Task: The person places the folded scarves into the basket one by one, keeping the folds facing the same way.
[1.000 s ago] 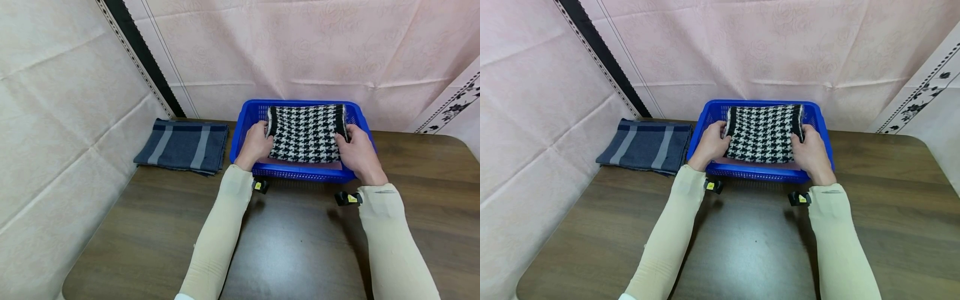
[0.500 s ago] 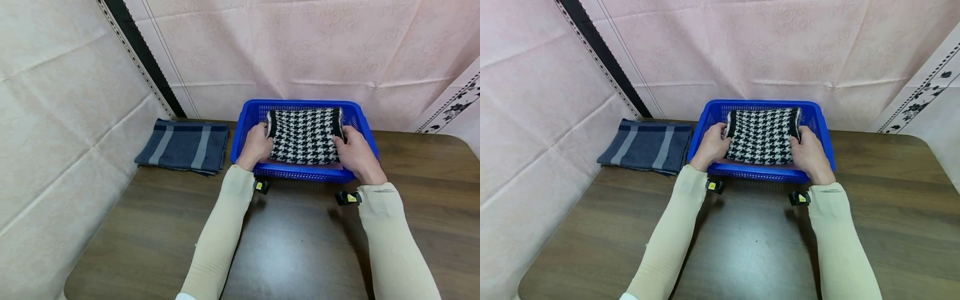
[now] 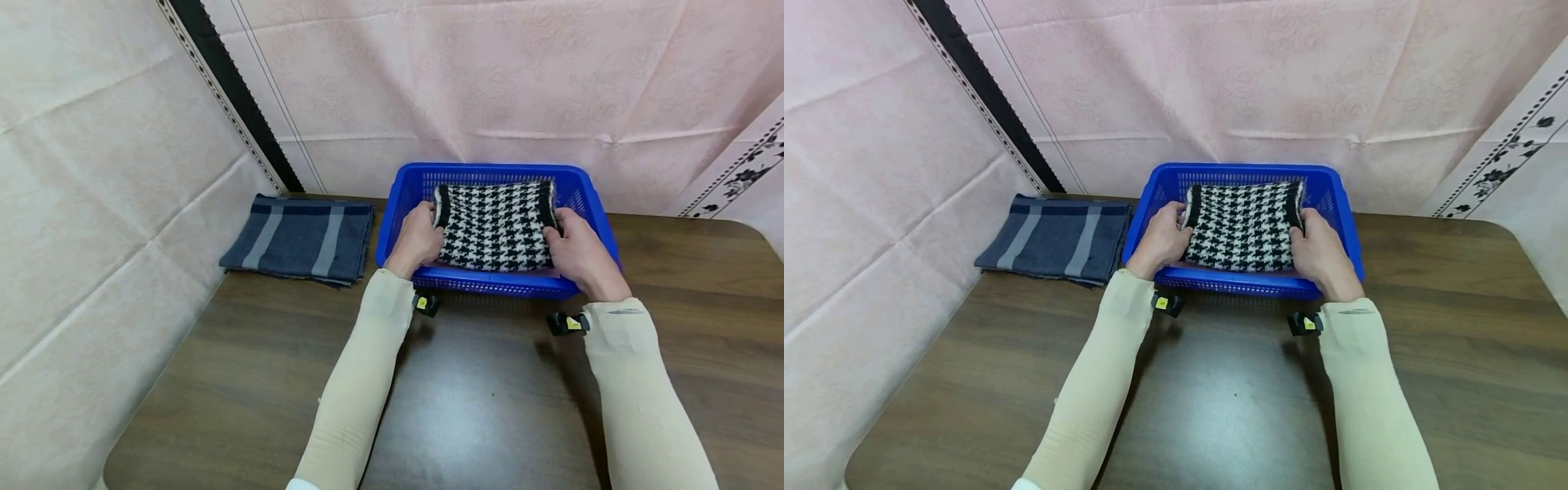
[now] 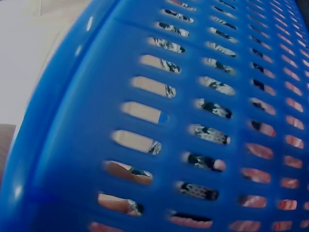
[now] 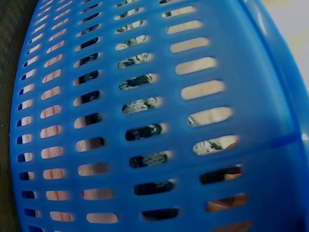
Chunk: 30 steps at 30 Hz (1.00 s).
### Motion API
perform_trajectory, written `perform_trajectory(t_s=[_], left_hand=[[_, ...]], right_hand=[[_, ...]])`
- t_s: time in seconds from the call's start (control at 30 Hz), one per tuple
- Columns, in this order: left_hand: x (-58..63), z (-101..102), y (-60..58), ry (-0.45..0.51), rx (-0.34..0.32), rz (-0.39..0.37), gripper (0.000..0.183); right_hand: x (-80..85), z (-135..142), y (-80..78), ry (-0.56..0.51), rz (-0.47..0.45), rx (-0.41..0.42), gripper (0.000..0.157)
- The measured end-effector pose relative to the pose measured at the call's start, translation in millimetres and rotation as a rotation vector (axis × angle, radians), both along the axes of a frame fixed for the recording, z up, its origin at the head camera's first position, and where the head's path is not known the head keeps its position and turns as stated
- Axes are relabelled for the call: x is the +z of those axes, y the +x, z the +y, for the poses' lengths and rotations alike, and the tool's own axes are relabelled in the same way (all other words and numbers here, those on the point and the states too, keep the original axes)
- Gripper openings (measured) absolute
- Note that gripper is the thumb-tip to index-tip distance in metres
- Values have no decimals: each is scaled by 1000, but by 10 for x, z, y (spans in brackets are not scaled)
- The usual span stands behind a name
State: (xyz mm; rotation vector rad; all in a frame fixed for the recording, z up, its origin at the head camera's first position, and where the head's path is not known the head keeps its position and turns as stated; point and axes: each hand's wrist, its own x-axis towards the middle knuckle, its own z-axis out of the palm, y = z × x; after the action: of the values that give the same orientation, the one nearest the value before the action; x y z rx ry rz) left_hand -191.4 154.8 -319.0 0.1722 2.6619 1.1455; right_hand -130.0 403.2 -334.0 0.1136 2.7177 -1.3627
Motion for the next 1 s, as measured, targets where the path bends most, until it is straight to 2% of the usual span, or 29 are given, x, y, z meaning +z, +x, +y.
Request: perform_trajectory(t_s=[0.27,0.6,0.87,1.0], left_hand=[[-11,6,-20,35,6,-14,54],[-33,13,-40,36,18,-31,56],[-33,9,-50,15,0,-101,59],[-15,11,-38,-30,1,-90,58]], right_hand=[[10,6,1,17,-15,13,59],[-4,11,-1,41,-37,18,56],[2,7,-6,62,-58,16,55],[10,7,-8,77,-79,17,58]])
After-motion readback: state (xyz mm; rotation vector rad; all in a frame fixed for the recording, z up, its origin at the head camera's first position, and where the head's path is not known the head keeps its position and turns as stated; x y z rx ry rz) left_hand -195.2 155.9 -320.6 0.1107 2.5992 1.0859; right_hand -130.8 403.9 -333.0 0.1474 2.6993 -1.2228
